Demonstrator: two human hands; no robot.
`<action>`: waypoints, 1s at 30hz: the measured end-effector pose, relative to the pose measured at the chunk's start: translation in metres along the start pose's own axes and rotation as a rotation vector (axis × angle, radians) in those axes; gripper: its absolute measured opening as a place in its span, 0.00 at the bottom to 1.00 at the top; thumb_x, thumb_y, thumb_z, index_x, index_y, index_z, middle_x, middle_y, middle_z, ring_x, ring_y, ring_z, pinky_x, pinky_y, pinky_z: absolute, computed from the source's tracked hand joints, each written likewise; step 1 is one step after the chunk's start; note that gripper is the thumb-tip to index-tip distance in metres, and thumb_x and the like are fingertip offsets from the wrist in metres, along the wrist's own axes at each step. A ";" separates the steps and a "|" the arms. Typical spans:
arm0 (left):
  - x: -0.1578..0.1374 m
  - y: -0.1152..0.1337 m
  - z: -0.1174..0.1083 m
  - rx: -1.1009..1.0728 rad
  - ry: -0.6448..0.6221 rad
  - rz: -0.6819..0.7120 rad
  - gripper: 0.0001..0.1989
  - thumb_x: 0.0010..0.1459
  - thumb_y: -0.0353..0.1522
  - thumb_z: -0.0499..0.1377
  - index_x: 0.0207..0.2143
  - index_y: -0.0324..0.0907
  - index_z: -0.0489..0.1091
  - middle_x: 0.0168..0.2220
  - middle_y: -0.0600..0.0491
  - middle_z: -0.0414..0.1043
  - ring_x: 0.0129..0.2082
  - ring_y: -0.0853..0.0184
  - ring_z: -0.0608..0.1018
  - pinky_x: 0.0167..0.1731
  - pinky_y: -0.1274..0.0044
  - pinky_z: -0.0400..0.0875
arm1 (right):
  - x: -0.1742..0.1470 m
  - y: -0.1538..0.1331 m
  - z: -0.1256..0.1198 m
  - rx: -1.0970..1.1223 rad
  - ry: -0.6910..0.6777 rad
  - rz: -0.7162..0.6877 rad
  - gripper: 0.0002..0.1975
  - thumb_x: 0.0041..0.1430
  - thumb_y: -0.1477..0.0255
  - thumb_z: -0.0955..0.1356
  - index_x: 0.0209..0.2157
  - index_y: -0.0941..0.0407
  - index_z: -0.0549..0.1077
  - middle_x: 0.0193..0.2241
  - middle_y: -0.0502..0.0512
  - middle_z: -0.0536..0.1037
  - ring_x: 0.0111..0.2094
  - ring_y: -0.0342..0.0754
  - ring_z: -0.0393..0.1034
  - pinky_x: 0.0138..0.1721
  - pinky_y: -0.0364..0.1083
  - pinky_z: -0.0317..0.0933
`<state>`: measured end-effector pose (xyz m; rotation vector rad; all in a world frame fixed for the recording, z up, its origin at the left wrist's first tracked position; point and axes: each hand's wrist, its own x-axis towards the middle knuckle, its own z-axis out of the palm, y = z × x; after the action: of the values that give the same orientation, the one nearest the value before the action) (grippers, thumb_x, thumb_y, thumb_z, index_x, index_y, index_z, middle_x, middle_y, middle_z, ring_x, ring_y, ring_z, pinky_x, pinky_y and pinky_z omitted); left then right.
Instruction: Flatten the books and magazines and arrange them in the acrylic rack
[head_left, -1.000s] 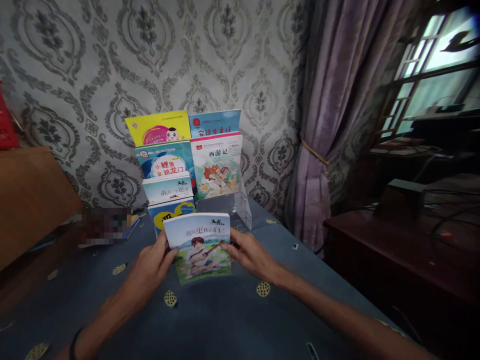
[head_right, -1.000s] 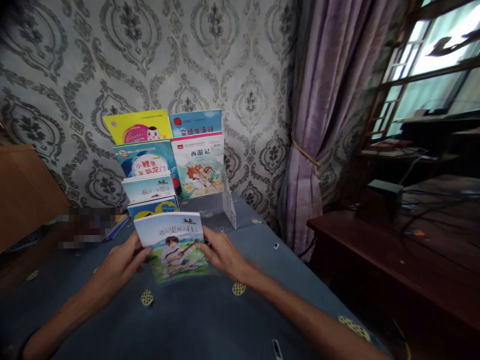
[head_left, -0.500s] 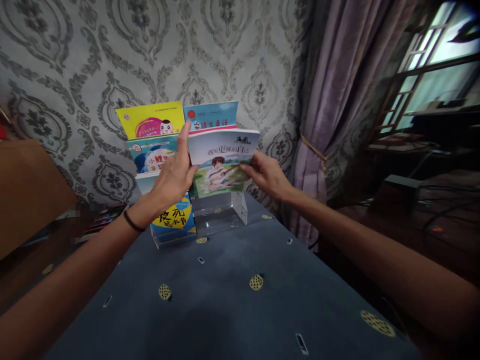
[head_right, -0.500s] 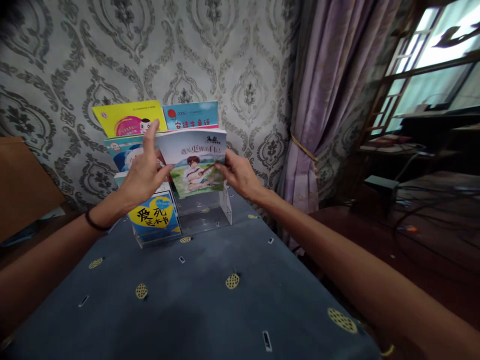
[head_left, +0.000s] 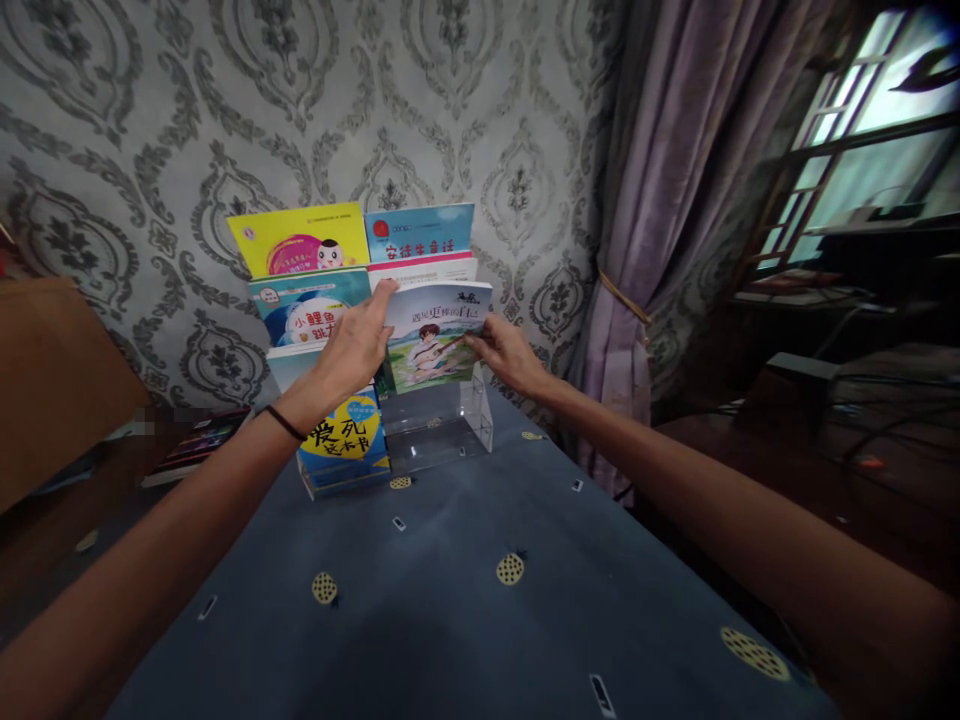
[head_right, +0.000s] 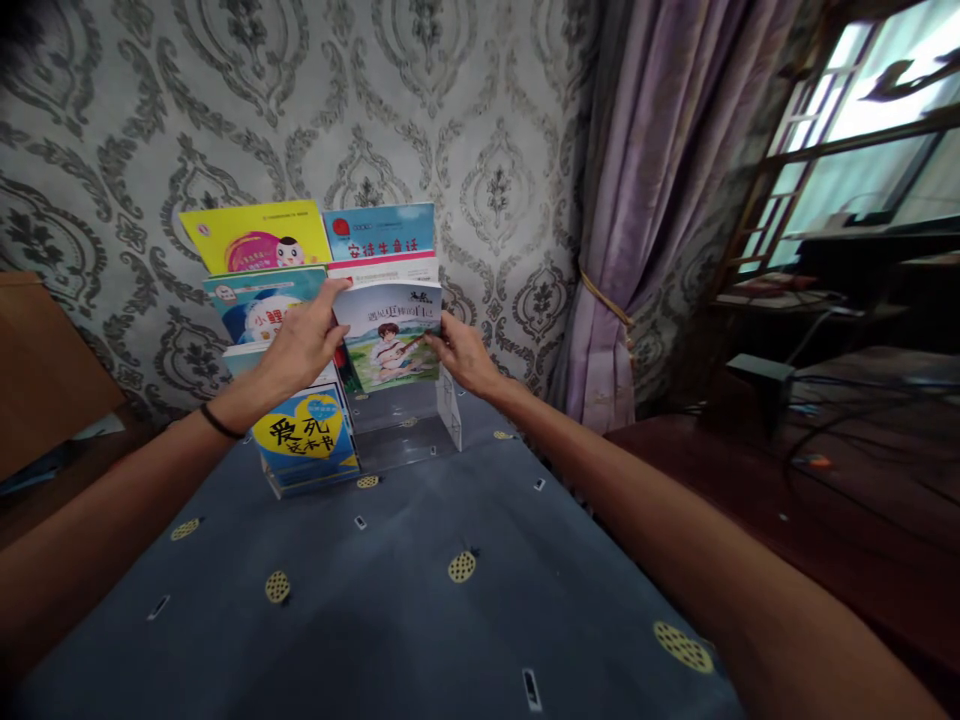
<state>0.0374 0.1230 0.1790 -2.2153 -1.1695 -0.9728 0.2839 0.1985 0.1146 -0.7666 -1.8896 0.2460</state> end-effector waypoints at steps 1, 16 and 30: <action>0.000 0.000 0.002 0.002 0.001 -0.003 0.24 0.62 0.26 0.53 0.61 0.41 0.58 0.44 0.44 0.76 0.41 0.56 0.78 0.41 0.67 0.73 | 0.000 0.002 0.002 0.009 -0.004 0.005 0.12 0.62 0.67 0.66 0.46 0.55 0.73 0.38 0.58 0.80 0.41 0.57 0.74 0.43 0.55 0.72; 0.001 0.009 0.020 0.035 -0.139 -0.066 0.21 0.62 0.24 0.50 0.57 0.36 0.60 0.40 0.40 0.75 0.39 0.55 0.77 0.37 0.67 0.71 | -0.004 0.044 0.015 0.018 -0.022 0.047 0.12 0.61 0.66 0.67 0.45 0.55 0.73 0.35 0.56 0.80 0.37 0.54 0.74 0.41 0.54 0.72; -0.001 0.020 0.026 0.349 -0.383 -0.114 0.21 0.64 0.20 0.48 0.59 0.36 0.58 0.48 0.38 0.74 0.43 0.53 0.79 0.39 0.67 0.71 | -0.017 0.063 0.021 -0.253 -0.016 0.047 0.04 0.55 0.70 0.68 0.32 0.53 0.67 0.32 0.55 0.74 0.35 0.53 0.68 0.39 0.50 0.64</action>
<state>0.0635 0.1288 0.1605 -2.1154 -1.5144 -0.3474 0.2952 0.2404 0.0618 -0.9819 -1.9413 0.0420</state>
